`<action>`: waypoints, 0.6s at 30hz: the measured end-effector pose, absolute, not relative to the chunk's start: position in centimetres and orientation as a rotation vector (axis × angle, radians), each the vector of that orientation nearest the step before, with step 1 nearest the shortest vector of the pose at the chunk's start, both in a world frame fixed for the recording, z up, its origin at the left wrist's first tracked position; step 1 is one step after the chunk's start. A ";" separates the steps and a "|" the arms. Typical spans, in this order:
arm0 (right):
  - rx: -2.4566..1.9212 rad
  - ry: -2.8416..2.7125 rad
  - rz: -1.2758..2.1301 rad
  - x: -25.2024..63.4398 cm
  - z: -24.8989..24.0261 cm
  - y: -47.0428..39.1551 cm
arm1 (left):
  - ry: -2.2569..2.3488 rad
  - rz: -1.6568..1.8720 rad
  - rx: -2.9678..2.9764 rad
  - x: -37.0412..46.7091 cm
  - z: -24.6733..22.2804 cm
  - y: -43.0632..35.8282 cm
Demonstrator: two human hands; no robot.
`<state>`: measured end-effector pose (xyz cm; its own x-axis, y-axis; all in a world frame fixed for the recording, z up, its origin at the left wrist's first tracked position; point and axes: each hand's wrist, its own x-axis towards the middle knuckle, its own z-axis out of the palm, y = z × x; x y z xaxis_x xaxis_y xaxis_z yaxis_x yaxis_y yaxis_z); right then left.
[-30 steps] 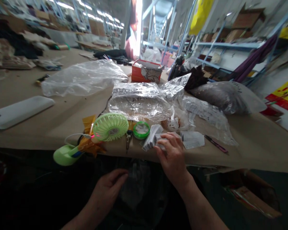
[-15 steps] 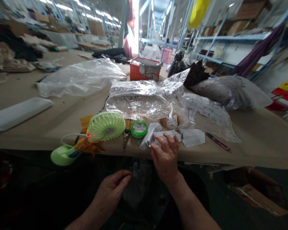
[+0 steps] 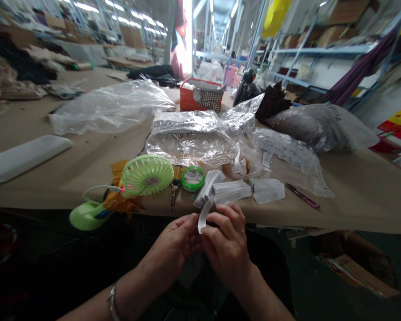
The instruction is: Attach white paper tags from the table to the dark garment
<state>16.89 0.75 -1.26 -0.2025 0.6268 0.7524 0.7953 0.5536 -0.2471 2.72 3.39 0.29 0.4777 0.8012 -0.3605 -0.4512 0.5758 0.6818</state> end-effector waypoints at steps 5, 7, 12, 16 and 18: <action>-1.106 -2.054 -0.145 16.9 -1.4 -1.1 | 0.779 0.836 0.433 3.5 0.2 3.9; -1.115 -2.074 -0.150 18.0 -1.3 -0.7 | 0.823 0.808 0.445 3.5 -0.1 3.9; -1.433 -2.009 -0.358 21.5 -1.8 1.7 | 0.958 0.683 0.503 3.1 -0.5 3.3; -1.504 -2.016 -0.460 22.5 -3.0 2.7 | 0.958 0.661 0.521 3.1 -0.7 3.0; -1.464 -1.977 -0.464 22.6 -3.4 2.9 | 0.951 0.652 0.513 3.2 -0.7 3.1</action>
<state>22.59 2.91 -3.37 -0.1866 0.7227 0.6655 0.9432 0.3214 -0.0846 3.18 3.05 -0.68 0.4189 0.7058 -0.5713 -0.2792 0.6988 0.6586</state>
